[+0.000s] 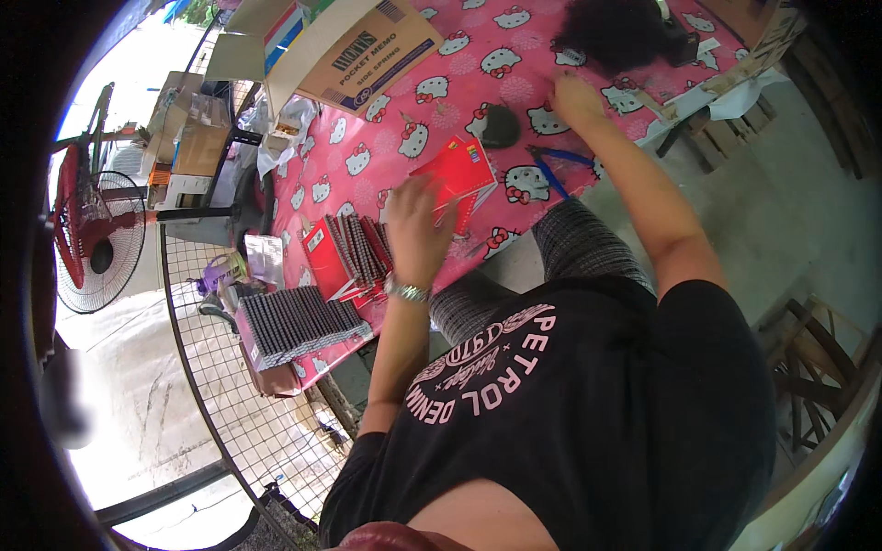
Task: The person assembles small red spiral-bound notepads by inserting metal wire coils into the pre-punched holes of the covers and internal pages, then places the finished pads into a stack.
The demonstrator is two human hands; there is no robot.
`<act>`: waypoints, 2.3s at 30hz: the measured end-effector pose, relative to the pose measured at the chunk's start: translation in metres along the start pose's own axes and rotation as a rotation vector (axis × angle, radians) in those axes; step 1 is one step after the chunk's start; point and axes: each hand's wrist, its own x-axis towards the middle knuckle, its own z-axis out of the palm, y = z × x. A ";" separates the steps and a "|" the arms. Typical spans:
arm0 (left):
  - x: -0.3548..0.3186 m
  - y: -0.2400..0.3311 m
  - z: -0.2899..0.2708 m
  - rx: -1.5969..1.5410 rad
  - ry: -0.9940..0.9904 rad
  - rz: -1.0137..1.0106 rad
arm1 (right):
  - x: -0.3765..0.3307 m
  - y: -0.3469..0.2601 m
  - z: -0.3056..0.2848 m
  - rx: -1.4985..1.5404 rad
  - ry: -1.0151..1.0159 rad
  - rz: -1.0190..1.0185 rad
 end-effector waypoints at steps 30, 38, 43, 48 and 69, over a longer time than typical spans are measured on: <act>0.041 -0.016 0.027 -0.073 -0.068 -0.002 | -0.072 -0.107 -0.057 0.711 -0.096 -0.621; 0.042 -0.008 0.030 -0.051 -0.043 0.015 | -0.080 -0.115 -0.063 0.632 -0.217 -0.522; 0.041 -0.002 0.030 -0.017 -0.099 0.037 | -0.081 -0.128 -0.083 0.502 -0.271 -0.468; 0.035 -0.015 0.033 -0.102 -0.089 0.034 | -0.050 -0.127 -0.089 0.660 -0.655 -0.266; 0.037 -0.019 0.031 -0.146 0.018 -0.124 | 0.015 -0.101 -0.067 0.486 -0.989 -0.651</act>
